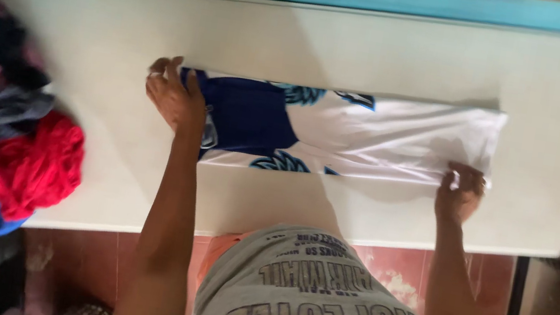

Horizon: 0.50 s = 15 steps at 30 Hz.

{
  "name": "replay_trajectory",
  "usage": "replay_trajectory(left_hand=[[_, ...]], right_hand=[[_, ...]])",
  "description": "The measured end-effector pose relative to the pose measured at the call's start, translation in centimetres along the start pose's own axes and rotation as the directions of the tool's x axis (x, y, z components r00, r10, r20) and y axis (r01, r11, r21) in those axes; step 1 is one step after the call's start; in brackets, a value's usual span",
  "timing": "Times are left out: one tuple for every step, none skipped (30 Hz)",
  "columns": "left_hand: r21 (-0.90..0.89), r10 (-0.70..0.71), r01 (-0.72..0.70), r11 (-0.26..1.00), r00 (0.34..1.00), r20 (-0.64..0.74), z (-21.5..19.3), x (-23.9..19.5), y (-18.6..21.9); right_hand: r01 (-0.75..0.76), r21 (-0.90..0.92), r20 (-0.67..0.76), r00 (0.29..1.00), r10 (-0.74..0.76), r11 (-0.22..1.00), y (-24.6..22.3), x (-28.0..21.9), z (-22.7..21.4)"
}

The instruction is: Folding various shirts and laundry items on a table.

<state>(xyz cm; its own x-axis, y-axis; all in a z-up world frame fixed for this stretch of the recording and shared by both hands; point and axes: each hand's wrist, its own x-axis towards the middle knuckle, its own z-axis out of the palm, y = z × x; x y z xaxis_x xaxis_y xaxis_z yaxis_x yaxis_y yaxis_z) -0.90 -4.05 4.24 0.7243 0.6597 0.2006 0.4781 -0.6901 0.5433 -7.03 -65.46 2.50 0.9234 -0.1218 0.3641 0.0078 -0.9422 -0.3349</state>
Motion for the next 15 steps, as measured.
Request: replay_trajectory(left_hand=[[-0.009,0.095,-0.094,0.995,0.994,0.047,-0.6,-1.2,1.3],[-0.027,0.112,-0.11,0.994,0.991,0.071,-0.4,-2.3,1.7],[0.018,0.296,-0.303,0.953,0.943,0.152,-0.2,-3.5,2.0],[0.043,0.467,-0.489,0.871,0.853,0.233,0.1,-4.5,2.4],[0.015,0.486,-0.505,0.863,0.839,0.246,0.1,-4.8,2.6],[0.065,0.405,-0.453,0.889,0.846,0.348,0.0,-5.0,2.6],[0.123,0.316,-0.406,0.906,0.839,0.443,-0.2,-5.2,2.5],[0.108,0.323,-0.411,0.905,0.831,0.452,-0.1,-5.4,2.7],[0.109,0.309,-0.397,0.911,0.835,0.455,0.0,-5.5,2.9],[0.119,0.293,-0.382,0.917,0.844,0.45,-0.3,-5.2,2.6],[0.113,0.297,-0.384,0.916,0.841,0.452,-0.3,-5.3,2.6],[0.1,0.298,-0.38,0.92,0.841,0.452,-0.6,-5.2,2.6],[0.088,0.299,-0.375,0.923,0.841,0.451,-0.8,-5.2,2.7],[0.087,0.3,-0.377,0.922,0.84,0.452,-0.9,-5.2,2.7],[0.085,0.299,-0.374,0.923,0.841,0.452,-0.9,-5.1,2.6]], right_hand=[[0.0,0.027,0.003,1.0,0.0,1.0,0.6,-0.1,0.1],[-0.021,0.002,-0.005,1.0,0.021,1.0,0.9,-0.2,0.1],[0.023,-0.066,-0.006,1.0,-0.023,0.998,1.3,-0.2,0.2],[0.065,-0.135,-0.003,0.998,-0.066,0.989,1.7,0.0,0.3],[0.042,-0.161,-0.011,0.999,-0.045,0.986,1.7,0.0,-0.1],[0.065,-0.205,-0.02,0.997,-0.07,0.977,1.6,0.2,-0.3],[0.086,-0.248,-0.027,0.995,-0.096,0.965,1.5,0.4,-0.4],[0.079,-0.264,-0.027,0.996,-0.089,0.961,2.4,0.7,-0.9],[0.087,-0.293,-0.039,0.994,-0.103,0.952,3.2,1.0,-1.4],[0.099,-0.312,-0.053,0.991,-0.121,0.945,3.5,1.5,-1.2],[0.095,-0.318,-0.055,0.991,-0.119,0.943,3.0,1.7,-2.2],[0.08,-0.323,-0.058,0.993,-0.104,0.943,2.3,1.9,-2.9],[0.065,-0.327,-0.06,0.994,-0.089,0.943,1.6,2.1,-3.6],[0.063,-0.327,-0.061,0.994,-0.087,0.943,3.0,1.4,-2.7],[0.07,-0.332,-0.038,0.995,-0.087,0.941,4.4,0.7,-1.8]])
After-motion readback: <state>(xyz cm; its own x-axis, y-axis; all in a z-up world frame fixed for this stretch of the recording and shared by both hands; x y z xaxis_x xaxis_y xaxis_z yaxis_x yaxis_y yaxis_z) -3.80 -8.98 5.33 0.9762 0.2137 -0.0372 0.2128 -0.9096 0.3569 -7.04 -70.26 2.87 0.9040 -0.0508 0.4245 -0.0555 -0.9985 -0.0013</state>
